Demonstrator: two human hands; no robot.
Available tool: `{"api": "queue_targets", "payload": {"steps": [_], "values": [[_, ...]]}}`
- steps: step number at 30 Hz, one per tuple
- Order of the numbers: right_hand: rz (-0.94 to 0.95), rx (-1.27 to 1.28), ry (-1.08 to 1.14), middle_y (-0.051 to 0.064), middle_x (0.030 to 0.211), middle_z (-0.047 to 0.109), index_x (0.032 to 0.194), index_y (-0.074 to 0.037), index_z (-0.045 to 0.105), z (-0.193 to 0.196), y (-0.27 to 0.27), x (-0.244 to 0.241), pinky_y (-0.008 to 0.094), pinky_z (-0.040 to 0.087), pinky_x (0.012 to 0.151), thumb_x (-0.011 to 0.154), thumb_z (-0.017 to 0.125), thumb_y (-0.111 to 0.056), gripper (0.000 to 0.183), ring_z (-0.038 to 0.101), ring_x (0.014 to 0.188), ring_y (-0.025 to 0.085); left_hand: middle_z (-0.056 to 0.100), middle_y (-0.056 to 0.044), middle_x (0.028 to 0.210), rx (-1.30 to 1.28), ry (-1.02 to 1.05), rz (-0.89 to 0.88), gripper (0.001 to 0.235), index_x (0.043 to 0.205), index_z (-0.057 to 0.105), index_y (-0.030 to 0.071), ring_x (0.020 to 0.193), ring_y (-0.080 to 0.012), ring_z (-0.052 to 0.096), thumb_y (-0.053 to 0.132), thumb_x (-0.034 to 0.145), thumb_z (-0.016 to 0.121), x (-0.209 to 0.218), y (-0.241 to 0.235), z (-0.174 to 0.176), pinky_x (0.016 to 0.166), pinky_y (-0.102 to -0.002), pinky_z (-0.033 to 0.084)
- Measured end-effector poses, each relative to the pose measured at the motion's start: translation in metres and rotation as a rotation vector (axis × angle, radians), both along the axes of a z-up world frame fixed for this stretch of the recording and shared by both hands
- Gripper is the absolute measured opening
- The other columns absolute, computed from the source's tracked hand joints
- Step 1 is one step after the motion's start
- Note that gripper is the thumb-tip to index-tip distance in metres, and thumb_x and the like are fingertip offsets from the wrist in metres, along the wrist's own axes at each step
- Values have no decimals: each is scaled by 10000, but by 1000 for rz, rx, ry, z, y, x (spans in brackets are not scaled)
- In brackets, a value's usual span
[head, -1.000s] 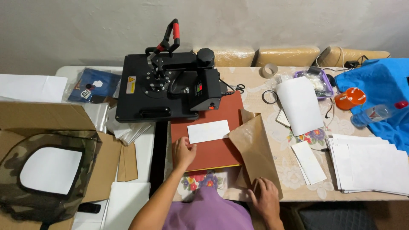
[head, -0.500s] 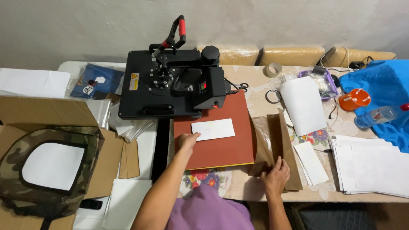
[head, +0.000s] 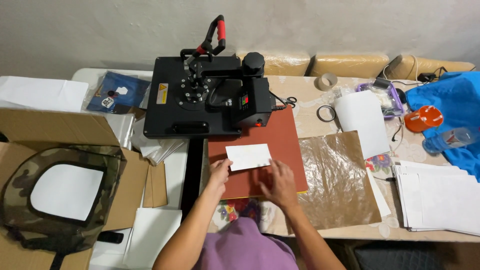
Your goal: The person operates a heat press machine, placing a white sheet and a brown protective sheet on the lower platen. They close the press, wait for the cycle to complete, and then open it to remove the sheets. This process is repeated multiple times throughout the video.
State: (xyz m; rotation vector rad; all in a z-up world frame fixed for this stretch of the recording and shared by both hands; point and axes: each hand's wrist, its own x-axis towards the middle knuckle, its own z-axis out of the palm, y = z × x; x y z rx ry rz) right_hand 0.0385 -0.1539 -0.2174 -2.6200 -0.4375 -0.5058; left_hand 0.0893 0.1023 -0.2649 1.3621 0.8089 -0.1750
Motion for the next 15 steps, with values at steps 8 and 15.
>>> {"api": "queue_targets", "payload": {"steps": [8, 15], "values": [[-240, 817, 122, 146, 1026, 771, 1181, -43, 765, 3, 86, 48, 405, 632, 778, 971, 830, -183, 260, 787, 897, 303, 665, -36, 842, -8, -267, -72, 207, 1046, 760, 116, 782, -120, 553, 277, 945, 843, -65, -38, 154, 691, -267, 432], [-468, 1276, 921, 277, 1058, 839, 1203, 52, 794, -77, 49, 61, 494, 748, 699, 959, 991, -384, 537, 874, 862, 377, 665, -19, 785, 63, -234, -148, 142, 948, 787, 92, 798, -131, 531, 207, 958, 870, -96, -15, 51, 723, -292, 412]]}}
